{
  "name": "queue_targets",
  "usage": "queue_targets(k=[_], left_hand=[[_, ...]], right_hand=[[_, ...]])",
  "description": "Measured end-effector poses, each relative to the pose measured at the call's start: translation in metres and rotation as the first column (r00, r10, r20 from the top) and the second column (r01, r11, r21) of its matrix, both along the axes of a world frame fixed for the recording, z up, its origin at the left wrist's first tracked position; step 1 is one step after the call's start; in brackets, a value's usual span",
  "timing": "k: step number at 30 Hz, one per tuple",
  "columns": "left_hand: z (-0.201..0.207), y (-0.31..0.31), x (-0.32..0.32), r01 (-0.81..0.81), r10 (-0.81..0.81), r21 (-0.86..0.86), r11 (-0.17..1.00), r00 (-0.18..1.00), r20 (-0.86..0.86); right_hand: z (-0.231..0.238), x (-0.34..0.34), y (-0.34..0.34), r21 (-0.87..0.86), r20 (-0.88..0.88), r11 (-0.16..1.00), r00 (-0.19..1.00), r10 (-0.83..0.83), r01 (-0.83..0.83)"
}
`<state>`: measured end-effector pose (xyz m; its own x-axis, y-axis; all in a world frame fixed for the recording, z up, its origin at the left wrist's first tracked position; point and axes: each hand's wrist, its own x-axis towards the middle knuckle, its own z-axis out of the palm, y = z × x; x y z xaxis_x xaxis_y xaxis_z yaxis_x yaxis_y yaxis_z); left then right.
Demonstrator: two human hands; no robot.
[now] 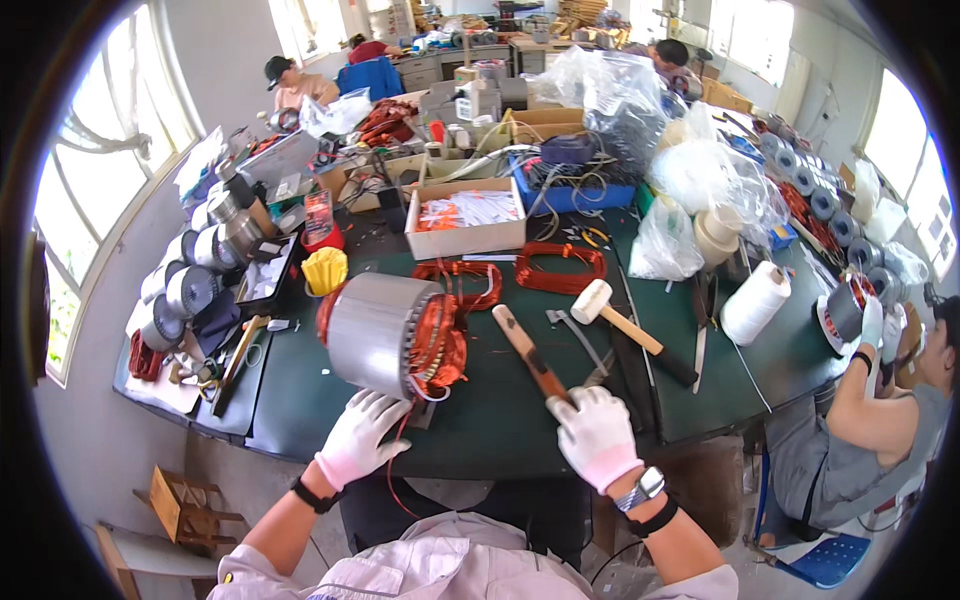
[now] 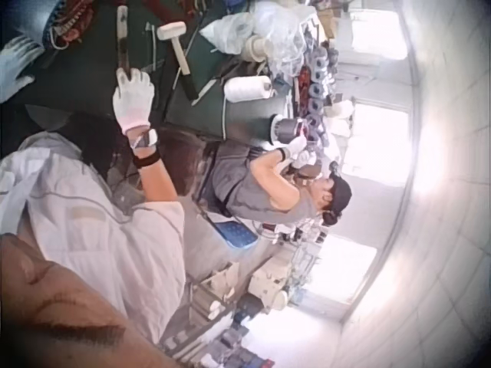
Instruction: The worker is manually inserting copper wire coils into the slots of a motor stator and securing them using a mallet and alignment tool.
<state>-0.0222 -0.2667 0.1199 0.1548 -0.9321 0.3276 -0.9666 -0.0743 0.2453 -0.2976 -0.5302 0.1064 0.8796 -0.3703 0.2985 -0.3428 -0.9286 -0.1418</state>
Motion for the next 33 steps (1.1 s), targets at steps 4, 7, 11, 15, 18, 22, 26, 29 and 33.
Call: queue_targets(k=[4,7,11,15,18,22,26,29,33], left_hand=[[-0.027,-0.013,0.004,-0.037,0.039,-0.035,0.999,0.999,0.036],[-0.026,-0.014,-0.01,-0.094,0.095,-0.021,0.995,0.995,0.031],[-0.022,0.009,-0.036,-0.033,0.026,-0.076,0.997,0.995,-0.096],[-0.027,0.059,-0.015,-0.123,0.063,-0.167,0.978,0.943,-0.327],[-0.004,0.054,0.012,-0.258,0.092,-0.385,0.886,0.912,-0.399],[-0.018,0.026,0.019,-0.179,-0.078,-0.462,0.869,0.872,-0.484],[-0.006,0.034,0.012,-0.285,0.063,-0.351,0.892,0.847,-0.529],[0.019,0.037,0.003,-0.32,0.201,-0.095,0.943,0.771,-0.604],[0.011,0.041,0.005,-0.272,0.007,-0.361,0.892,0.807,-0.591]], right_hand=[[-0.003,0.01,-0.011,-0.236,-0.033,0.957,0.983,-0.179,0.166],[0.008,0.027,0.008,-0.149,0.056,0.98,0.99,-0.126,0.133],[0.014,0.053,0.043,0.15,0.256,0.977,0.961,0.108,-0.15],[0.008,0.08,0.069,0.159,0.317,0.937,0.915,0.251,-0.312],[-0.008,0.092,0.075,0.336,0.374,0.915,0.923,0.086,-0.222],[-0.032,0.089,0.075,0.636,0.454,0.753,0.871,-0.187,-0.169],[0.0,0.092,0.087,0.586,0.364,0.805,0.918,-0.159,-0.093],[0.039,0.104,0.096,0.651,0.455,0.751,0.848,-0.27,-0.11],[0.036,0.098,0.088,0.661,0.386,0.75,0.872,-0.301,-0.034]])
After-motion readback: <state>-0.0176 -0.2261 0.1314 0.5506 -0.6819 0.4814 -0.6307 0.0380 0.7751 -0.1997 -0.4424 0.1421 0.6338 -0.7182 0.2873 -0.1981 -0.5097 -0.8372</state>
